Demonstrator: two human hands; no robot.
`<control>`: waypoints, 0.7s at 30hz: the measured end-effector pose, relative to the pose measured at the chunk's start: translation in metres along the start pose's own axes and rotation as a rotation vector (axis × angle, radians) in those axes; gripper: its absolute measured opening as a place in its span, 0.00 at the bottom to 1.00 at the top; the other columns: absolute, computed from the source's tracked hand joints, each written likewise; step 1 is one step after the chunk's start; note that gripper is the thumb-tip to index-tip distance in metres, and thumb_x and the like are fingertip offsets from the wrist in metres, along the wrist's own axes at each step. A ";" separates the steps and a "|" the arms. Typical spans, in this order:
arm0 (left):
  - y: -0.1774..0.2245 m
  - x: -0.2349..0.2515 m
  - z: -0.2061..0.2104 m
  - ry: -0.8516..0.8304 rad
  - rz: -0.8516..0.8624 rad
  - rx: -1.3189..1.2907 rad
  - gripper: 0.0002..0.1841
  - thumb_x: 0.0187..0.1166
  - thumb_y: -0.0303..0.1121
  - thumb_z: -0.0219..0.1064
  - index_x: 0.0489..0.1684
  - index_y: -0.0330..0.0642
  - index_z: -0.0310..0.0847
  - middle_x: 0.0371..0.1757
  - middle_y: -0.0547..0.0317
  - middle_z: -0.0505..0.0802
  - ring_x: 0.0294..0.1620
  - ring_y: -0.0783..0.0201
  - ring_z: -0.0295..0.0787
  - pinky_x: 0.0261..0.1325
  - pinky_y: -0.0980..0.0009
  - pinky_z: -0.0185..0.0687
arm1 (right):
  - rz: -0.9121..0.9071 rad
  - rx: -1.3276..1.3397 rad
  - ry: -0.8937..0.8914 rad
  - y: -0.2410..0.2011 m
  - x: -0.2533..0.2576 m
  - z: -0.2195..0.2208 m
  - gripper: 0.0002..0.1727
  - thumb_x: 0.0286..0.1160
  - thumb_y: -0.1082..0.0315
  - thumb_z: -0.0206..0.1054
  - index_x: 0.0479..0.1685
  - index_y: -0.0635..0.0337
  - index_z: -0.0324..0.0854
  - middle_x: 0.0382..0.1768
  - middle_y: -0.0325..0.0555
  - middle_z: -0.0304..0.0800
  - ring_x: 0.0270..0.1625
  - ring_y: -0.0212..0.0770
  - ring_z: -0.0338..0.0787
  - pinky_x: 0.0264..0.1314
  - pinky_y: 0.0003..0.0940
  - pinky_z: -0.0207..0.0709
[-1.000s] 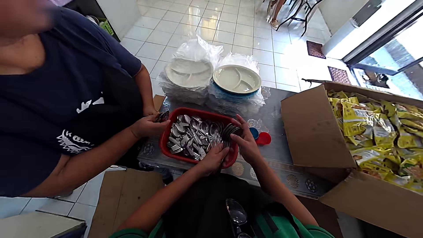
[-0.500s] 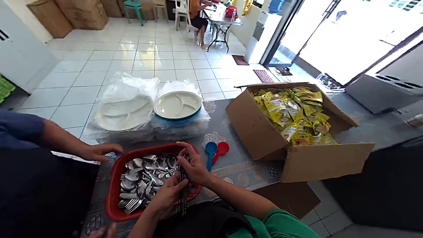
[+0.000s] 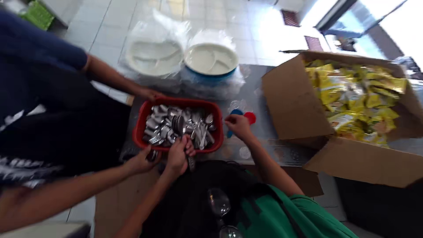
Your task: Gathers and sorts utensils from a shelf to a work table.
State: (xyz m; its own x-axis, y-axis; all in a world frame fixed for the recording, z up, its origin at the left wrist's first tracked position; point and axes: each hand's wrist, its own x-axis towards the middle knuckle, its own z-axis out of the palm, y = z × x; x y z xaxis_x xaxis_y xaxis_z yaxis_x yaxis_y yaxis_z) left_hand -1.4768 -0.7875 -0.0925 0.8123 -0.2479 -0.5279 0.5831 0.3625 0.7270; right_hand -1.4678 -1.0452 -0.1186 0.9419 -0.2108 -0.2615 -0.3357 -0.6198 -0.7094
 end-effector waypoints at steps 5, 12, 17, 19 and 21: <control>-0.004 0.004 -0.008 0.017 -0.015 -0.084 0.16 0.97 0.33 0.37 0.42 0.44 0.70 0.18 0.70 0.72 0.14 0.76 0.66 0.21 0.83 0.67 | 0.076 -0.232 -0.108 -0.018 0.006 0.025 0.12 0.81 0.64 0.70 0.52 0.61 0.92 0.48 0.58 0.95 0.56 0.62 0.92 0.62 0.68 0.78; -0.001 -0.005 -0.012 -0.092 0.131 -0.047 0.16 0.95 0.29 0.37 0.41 0.45 0.71 0.18 0.71 0.72 0.15 0.77 0.66 0.22 0.82 0.67 | 0.022 -0.323 -0.090 -0.041 0.017 0.035 0.10 0.81 0.69 0.66 0.48 0.63 0.91 0.45 0.61 0.94 0.53 0.64 0.92 0.55 0.70 0.78; 0.002 -0.008 -0.018 -0.154 0.222 -0.014 0.14 0.93 0.28 0.38 0.42 0.46 0.71 0.19 0.73 0.73 0.16 0.78 0.67 0.24 0.83 0.69 | -0.006 -0.193 -0.106 -0.022 0.017 0.038 0.15 0.87 0.68 0.61 0.64 0.65 0.84 0.54 0.60 0.93 0.57 0.60 0.92 0.65 0.63 0.79; 0.002 -0.008 -0.020 -0.200 0.263 0.009 0.14 0.92 0.27 0.38 0.43 0.47 0.71 0.20 0.74 0.74 0.17 0.79 0.68 0.25 0.83 0.70 | 0.020 -0.192 -0.138 -0.015 0.016 0.040 0.18 0.87 0.67 0.60 0.69 0.64 0.82 0.57 0.59 0.92 0.59 0.58 0.92 0.67 0.60 0.79; 0.004 -0.009 -0.022 -0.246 0.312 0.061 0.14 0.91 0.27 0.39 0.42 0.48 0.71 0.20 0.76 0.74 0.18 0.80 0.68 0.26 0.83 0.70 | 0.047 -0.200 -0.168 -0.006 0.015 0.041 0.19 0.87 0.66 0.60 0.71 0.64 0.80 0.58 0.58 0.92 0.59 0.57 0.92 0.67 0.58 0.79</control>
State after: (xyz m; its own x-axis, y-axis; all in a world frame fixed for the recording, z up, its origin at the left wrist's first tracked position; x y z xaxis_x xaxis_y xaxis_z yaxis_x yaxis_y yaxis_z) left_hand -1.4823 -0.7645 -0.0946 0.9244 -0.3450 -0.1624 0.3019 0.4020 0.8644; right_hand -1.4527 -1.0136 -0.1453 0.9043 -0.1252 -0.4080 -0.3545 -0.7527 -0.5548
